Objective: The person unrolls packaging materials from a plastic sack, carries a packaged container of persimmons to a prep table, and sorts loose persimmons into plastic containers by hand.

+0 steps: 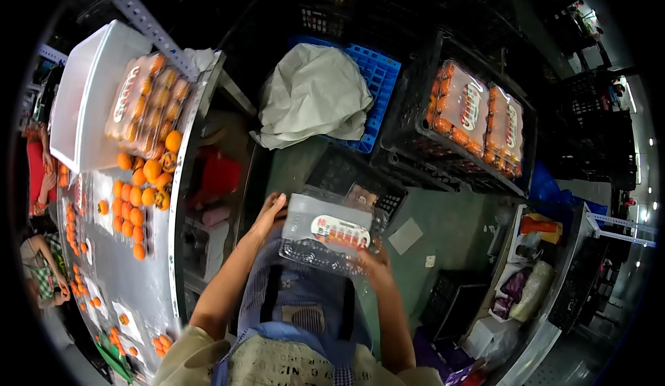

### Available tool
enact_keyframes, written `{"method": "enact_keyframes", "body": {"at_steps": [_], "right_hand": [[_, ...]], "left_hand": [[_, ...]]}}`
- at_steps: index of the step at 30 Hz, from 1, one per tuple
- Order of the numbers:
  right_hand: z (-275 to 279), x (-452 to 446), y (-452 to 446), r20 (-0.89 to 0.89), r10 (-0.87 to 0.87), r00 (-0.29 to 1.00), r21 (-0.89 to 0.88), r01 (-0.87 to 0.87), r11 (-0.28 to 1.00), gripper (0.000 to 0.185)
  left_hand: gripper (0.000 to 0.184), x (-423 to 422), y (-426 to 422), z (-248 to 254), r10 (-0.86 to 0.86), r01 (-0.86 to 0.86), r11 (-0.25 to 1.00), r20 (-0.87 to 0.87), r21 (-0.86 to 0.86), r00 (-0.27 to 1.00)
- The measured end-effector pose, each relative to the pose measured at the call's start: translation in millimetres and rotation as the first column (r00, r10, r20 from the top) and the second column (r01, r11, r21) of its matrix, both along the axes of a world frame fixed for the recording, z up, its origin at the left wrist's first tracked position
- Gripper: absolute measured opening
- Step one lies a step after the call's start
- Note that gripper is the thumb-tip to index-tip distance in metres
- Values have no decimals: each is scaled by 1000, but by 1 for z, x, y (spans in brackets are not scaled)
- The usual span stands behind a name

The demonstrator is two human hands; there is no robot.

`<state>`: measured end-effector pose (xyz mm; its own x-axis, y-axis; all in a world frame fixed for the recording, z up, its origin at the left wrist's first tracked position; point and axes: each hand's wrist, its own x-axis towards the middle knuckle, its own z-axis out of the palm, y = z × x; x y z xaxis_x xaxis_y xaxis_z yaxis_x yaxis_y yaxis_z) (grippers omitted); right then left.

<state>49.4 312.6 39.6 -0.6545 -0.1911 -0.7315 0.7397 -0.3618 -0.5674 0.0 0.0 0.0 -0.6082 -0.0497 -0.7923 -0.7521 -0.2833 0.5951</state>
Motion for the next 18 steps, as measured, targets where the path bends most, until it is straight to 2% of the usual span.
{"method": "enact_keyframes", "body": {"at_steps": [1, 2, 3, 4, 5, 6, 7, 9, 10, 11, 12, 13, 15, 16, 18], "right_hand": [[-3, 13, -1, -7, -78, 997, -13, 78, 997, 85], [-8, 27, -2, -13, -156, 988, -26, 156, 987, 84], [-17, 19, 33, 39, -169, 985, 31, 167, 985, 81], [-44, -4, 38, -24, -179, 983, 12, 180, 984, 78], [-50, -5, 29, 41, -187, 982, 79, 183, 980, 75], [-46, -1, 20, 119, -199, 973, 153, 180, 972, 72], [-50, -13, 14, 124, -243, 962, 159, 222, 962, 71], [-47, -2, -1, 195, -333, 923, 189, 297, 936, 69], [-54, -7, -6, 196, -377, 905, 209, 337, 918, 68], [-59, 1, -13, 215, -421, 881, 232, 373, 898, 68], [-69, 9, -19, 175, -360, 916, 200, 325, 924, 68], [-72, -10, -24, 209, -397, 894, 217, 354, 910, 68], [-73, -29, -50, 314, -463, 829, 245, 401, 883, 68], [-78, -33, -58, 306, -485, 819, 240, 427, 872, 68], [-87, -53, -73, 252, -518, 817, 316, 437, 842, 68]], "left_hand": [[103, -6, -10, -16, 9, -13, 990, -25, -142, 1000], [105, -12, -22, -37, -104, 78, 951, -73, -298, 992], [108, -40, 5, -72, -155, 152, 916, 21, -370, 988], [106, -90, -3, -111, -209, 160, 817, -27, -554, 977], [104, -110, -15, -139, -267, 184, 675, -5, -715, 964], [106, -125, -22, -146, -300, 211, 586, 32, -782, 953], [109, -161, -25, -155, -324, 230, 495, 67, -838, 944], [109, -185, -36, -185, -376, 353, 348, 216, -868, 901], [109, -216, -35, -194, -358, 407, 314, 290, -858, 888], [114, -221, -41, -220, -376, 388, 248, 281, -888, 883], [103, -235, -43, -212, -362, 420, 261, 316, -869, 877], [92, -259, -35, -203, -351, 439, 285, 334, -852, 875], [63, -276, -57, -256, -468, 466, 172, 345, -868, 814], [50, -283, -65, -267, -524, 477, 117, 354, -871, 775], [34, -310, -76, -277, -455, 359, 376, 167, -854, 875]]}}
